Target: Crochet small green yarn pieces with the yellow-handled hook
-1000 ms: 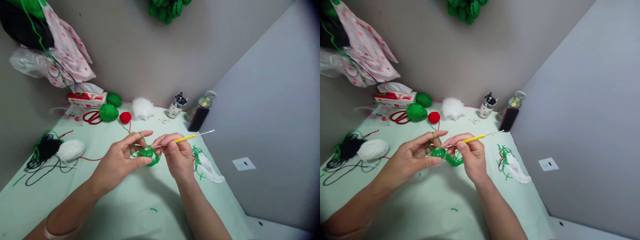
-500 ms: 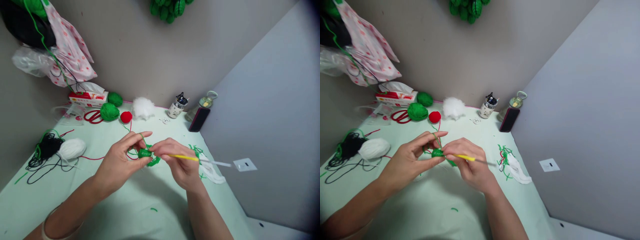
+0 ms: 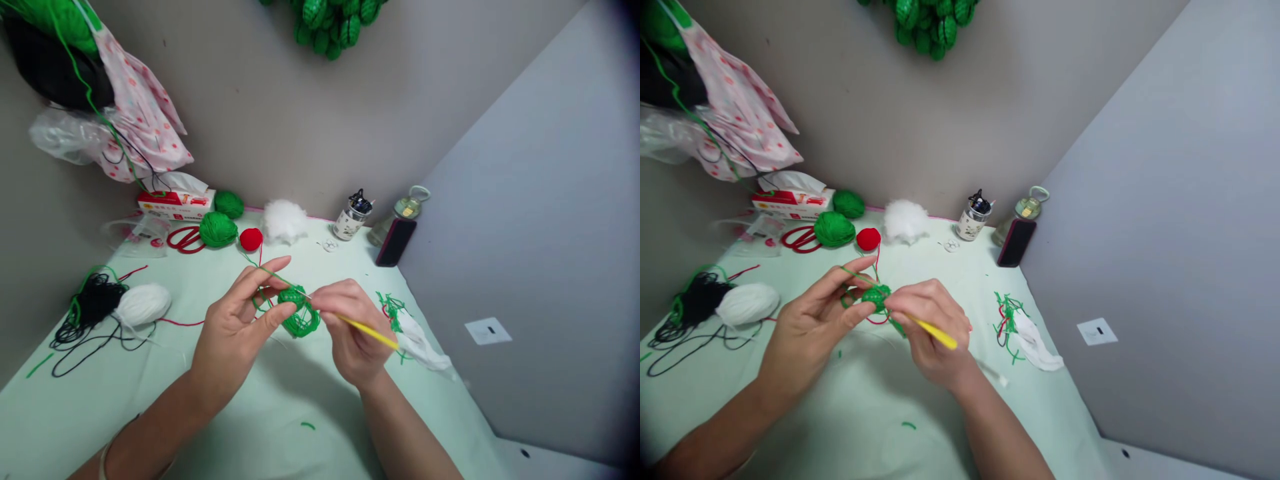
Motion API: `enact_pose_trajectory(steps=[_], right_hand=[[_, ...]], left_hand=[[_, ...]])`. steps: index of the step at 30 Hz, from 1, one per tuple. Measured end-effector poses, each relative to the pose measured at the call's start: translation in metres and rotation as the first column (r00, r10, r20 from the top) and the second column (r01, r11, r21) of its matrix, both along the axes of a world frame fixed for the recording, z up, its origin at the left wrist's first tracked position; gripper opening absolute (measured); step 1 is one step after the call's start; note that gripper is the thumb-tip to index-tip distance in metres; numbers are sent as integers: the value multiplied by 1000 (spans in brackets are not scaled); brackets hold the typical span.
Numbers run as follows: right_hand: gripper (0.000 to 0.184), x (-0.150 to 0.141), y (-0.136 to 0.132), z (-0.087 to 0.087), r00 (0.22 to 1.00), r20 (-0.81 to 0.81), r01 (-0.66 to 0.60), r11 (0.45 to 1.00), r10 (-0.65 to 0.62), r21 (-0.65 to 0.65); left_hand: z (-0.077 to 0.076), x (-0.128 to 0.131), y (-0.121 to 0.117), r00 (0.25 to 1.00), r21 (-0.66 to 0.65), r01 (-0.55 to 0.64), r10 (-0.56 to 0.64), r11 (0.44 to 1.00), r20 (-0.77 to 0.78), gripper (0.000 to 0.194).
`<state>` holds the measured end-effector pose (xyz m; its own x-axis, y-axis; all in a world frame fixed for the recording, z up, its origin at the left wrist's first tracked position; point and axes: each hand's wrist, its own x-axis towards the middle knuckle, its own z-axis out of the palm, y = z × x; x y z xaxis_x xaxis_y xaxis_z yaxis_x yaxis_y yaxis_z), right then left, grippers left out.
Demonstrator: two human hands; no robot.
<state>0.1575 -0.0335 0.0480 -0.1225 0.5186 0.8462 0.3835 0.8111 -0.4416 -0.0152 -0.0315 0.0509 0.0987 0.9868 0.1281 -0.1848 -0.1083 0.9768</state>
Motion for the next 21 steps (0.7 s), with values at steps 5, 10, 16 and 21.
enact_pose_trajectory(steps=[5, 10, 16, 21], right_hand=[[26, 0, -2, -2, 989, 123, 80, 994, -88, 68], [23, -2, -12, -12, 898, 314, 208, 926, -309, 315], [31, -4, -6, -14, 987, 92, 108, 968, -131, 226], [30, -2, -1, -9, 1000, -17, 4, 997, -5, -72]], left_hand=[[-8, 4, 2, 996, 93, -86, 84, 992, 25, 39], [-6, 4, 0, 968, -170, 104, -61, 980, 242, 51], [-2, -2, 7, 847, -277, 435, -284, 857, 450, 61], [-2, 1, 5, 963, -229, 200, -148, 953, 227, 67]])
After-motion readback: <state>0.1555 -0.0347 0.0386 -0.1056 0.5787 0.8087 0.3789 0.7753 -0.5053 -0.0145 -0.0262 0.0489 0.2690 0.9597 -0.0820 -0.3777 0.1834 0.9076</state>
